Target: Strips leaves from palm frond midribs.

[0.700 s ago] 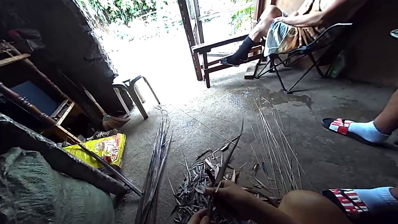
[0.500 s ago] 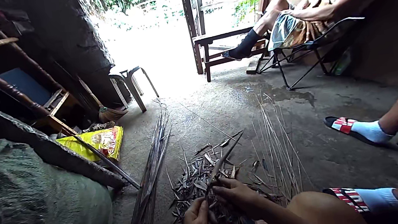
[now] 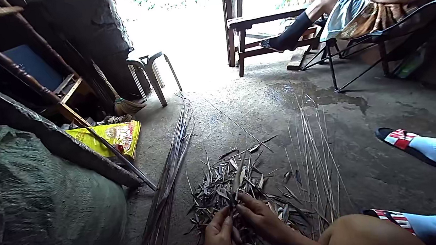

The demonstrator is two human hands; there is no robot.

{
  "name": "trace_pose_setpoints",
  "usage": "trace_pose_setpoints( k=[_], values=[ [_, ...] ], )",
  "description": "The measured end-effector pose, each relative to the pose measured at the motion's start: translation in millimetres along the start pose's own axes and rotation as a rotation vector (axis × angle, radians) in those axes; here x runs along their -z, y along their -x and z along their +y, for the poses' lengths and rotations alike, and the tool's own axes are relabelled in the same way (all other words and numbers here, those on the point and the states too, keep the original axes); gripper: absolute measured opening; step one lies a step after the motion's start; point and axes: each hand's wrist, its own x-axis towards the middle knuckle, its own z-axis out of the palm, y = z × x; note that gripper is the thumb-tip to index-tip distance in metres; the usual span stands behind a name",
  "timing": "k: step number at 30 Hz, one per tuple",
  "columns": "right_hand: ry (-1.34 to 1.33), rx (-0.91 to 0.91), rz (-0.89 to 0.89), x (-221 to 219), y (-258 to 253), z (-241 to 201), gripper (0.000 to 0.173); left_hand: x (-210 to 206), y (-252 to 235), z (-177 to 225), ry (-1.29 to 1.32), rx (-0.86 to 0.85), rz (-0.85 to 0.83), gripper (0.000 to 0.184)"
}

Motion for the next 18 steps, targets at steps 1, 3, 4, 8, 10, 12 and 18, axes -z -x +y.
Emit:
trace_pose_setpoints(
  k=[1,3,4,8,10,12,18],
  values=[
    [0.006,0.001,-0.002,0.1,-0.6,0.9,0.042,-0.3,0.7,-1.4,-0.001,0.001,-0.005,0.034],
    [0.021,0.016,0.009,-0.5,-1.4,3.9,0.041,0.6,1.3,-3.5,-0.011,-0.003,-0.013,0.034],
    [0.026,0.021,0.01,-0.7,-1.7,5.4,0.04,1.7,1.6,-4.2,-0.015,-0.006,-0.014,0.034],
    [-0.025,0.035,-0.013,-0.8,-2.4,7.8,0.037,5.2,3.1,-4.0,-0.027,-0.006,-0.021,0.035],
    [-0.025,0.064,0.019,-2.2,-2.6,9.7,0.036,5.5,3.6,-3.2,-0.036,-0.003,-0.033,0.036],
    [-0.023,0.082,0.062,-4.8,-3.2,10.9,0.034,5.4,3.6,-3.1,-0.035,0.004,-0.039,0.036],
    [-0.214,0.031,0.097,-8.9,-7.9,11.6,0.025,3.9,3.7,-3.9,-0.047,0.002,-0.042,0.037]
  ],
)
